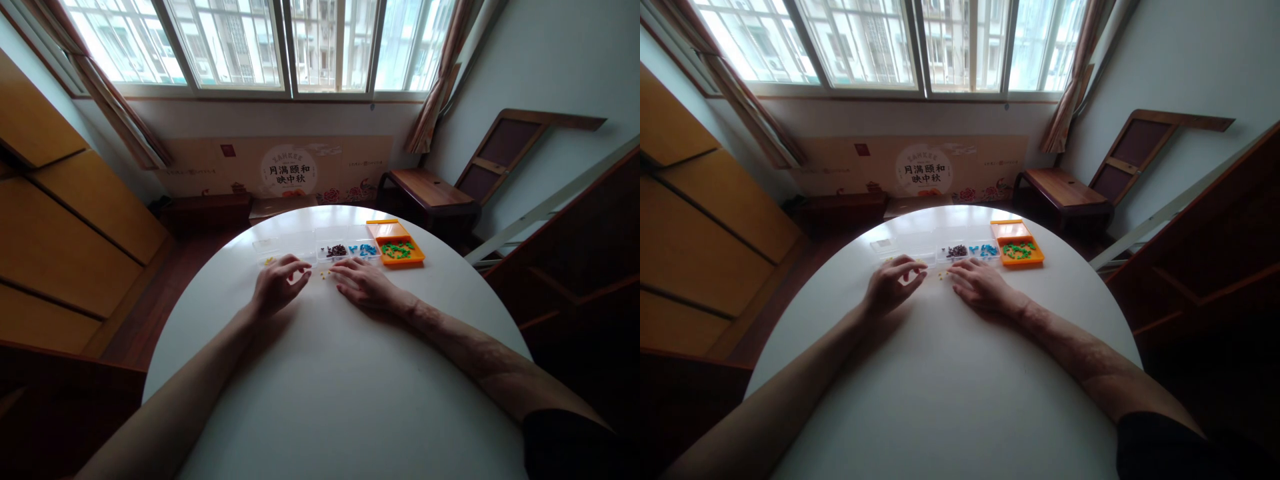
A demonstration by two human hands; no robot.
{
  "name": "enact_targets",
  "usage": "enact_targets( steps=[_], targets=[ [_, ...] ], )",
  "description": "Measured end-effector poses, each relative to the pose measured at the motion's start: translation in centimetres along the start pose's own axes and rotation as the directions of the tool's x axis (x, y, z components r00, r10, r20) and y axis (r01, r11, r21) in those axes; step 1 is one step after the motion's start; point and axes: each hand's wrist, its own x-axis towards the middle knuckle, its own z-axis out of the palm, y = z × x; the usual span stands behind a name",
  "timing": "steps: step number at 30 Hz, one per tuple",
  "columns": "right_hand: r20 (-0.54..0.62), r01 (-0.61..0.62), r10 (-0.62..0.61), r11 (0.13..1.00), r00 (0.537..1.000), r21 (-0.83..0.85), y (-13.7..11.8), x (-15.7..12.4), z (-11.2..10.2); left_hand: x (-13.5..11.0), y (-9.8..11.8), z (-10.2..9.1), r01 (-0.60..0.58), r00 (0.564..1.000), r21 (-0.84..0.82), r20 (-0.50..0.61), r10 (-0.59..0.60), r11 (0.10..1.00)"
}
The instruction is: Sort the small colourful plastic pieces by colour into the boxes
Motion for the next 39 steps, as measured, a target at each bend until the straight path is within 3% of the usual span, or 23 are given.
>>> enact_targets(
  steps=[4, 8, 18, 39],
  targets=[
    [0.025, 0.023, -0.022, 0.999, 0.999, -0.040, 0.2, 0.0, 0.1, -0.4, 0.6, 1.2, -0.158, 0.975, 0.041, 0.164, 0.149, 0.987],
    [0.015, 0.045, -0.044, 0.997, 0.999, -0.056, 0.2, 0.1, 0.0, -0.4, 0.7, 1.8, -0.216, 0.954, 0.044, 0.222, 0.201, 0.975],
    [-0.118, 0.022, -0.021, 1.000, 0.993, 0.009, 0.0, 0.1, 0.3, -0.4, 0.6, 1.9, -0.188, 0.962, 0.082, 0.218, 0.166, 0.979],
    [-0.096, -0.004, 0.011, 0.998, 0.995, 0.070, 0.1, 0.1, 0.2, -0.4, 0.8, 1.9, -0.107, 0.972, 0.075, 0.216, 0.089, 0.991]
  ],
)
